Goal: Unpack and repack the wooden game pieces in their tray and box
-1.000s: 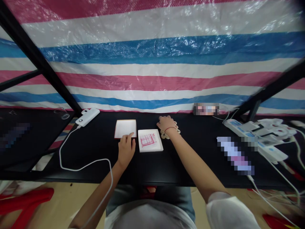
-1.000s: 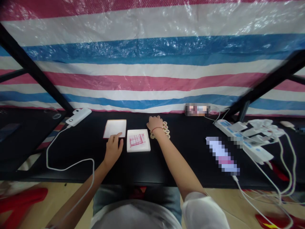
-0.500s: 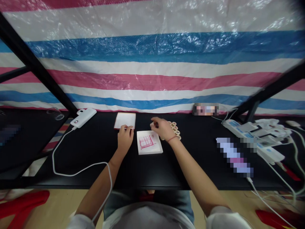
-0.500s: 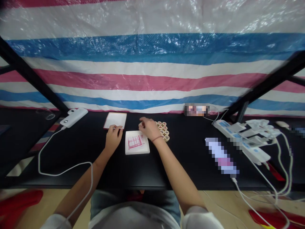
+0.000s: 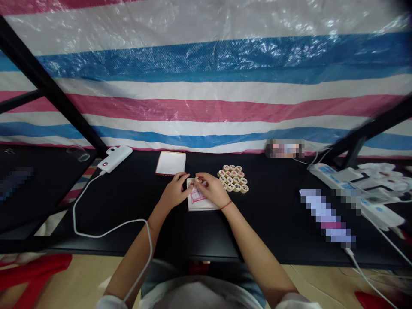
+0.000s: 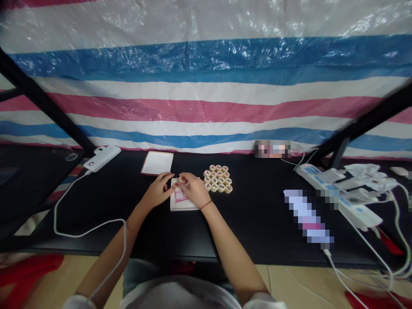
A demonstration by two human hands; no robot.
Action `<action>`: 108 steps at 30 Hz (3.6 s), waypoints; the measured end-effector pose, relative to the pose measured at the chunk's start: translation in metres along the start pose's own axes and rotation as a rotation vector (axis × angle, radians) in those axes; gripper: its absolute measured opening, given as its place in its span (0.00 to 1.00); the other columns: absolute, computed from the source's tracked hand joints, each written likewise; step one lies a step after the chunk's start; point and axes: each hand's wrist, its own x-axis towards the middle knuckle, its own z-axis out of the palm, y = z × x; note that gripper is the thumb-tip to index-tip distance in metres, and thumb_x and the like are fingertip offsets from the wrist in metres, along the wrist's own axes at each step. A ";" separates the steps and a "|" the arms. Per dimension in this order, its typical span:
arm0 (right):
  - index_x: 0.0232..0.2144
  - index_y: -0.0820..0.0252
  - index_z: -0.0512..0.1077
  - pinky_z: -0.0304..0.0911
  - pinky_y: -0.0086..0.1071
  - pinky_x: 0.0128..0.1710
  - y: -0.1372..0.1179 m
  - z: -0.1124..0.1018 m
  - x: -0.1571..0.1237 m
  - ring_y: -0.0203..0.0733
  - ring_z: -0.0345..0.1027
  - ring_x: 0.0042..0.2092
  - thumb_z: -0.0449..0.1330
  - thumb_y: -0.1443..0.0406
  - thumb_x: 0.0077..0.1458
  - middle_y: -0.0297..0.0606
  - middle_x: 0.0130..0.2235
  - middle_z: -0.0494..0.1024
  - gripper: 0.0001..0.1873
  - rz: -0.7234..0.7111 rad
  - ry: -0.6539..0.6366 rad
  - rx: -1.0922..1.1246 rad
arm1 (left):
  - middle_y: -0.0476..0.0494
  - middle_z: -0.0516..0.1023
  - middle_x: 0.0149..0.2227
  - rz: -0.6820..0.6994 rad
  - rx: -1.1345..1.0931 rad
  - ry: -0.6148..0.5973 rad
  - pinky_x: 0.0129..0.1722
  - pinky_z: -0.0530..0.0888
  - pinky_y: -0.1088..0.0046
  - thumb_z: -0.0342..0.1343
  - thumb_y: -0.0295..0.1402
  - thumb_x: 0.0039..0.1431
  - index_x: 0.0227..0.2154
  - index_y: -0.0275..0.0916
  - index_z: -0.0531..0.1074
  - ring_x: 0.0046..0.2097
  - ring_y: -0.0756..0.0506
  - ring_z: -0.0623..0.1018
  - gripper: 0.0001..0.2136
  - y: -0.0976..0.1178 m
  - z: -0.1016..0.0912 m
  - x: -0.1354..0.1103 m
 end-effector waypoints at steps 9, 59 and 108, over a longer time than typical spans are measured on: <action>0.42 0.57 0.73 0.66 0.35 0.48 0.004 0.000 -0.004 0.41 0.70 0.46 0.54 0.70 0.56 0.42 0.45 0.73 0.12 -0.081 0.037 0.052 | 0.46 0.76 0.47 -0.065 0.109 -0.039 0.44 0.74 0.68 0.53 0.29 0.57 0.46 0.45 0.72 0.45 0.44 0.78 0.14 0.008 0.013 0.009; 0.40 0.61 0.71 0.64 0.31 0.40 -0.009 -0.019 0.002 0.40 0.71 0.38 0.58 0.73 0.52 0.39 0.38 0.77 0.12 -0.032 -0.234 -0.217 | 0.41 0.70 0.49 0.098 0.142 -0.041 0.53 0.68 0.62 0.58 0.34 0.53 0.55 0.42 0.66 0.52 0.40 0.70 0.24 0.011 0.018 0.008; 0.35 0.61 0.78 0.68 0.36 0.40 0.083 -0.094 0.065 0.49 0.75 0.41 0.66 0.63 0.46 0.48 0.40 0.80 0.12 0.616 -0.339 -0.628 | 0.41 0.68 0.55 0.066 0.266 -0.090 0.53 0.64 0.56 0.59 0.36 0.54 0.54 0.46 0.68 0.52 0.38 0.69 0.23 0.033 0.013 0.023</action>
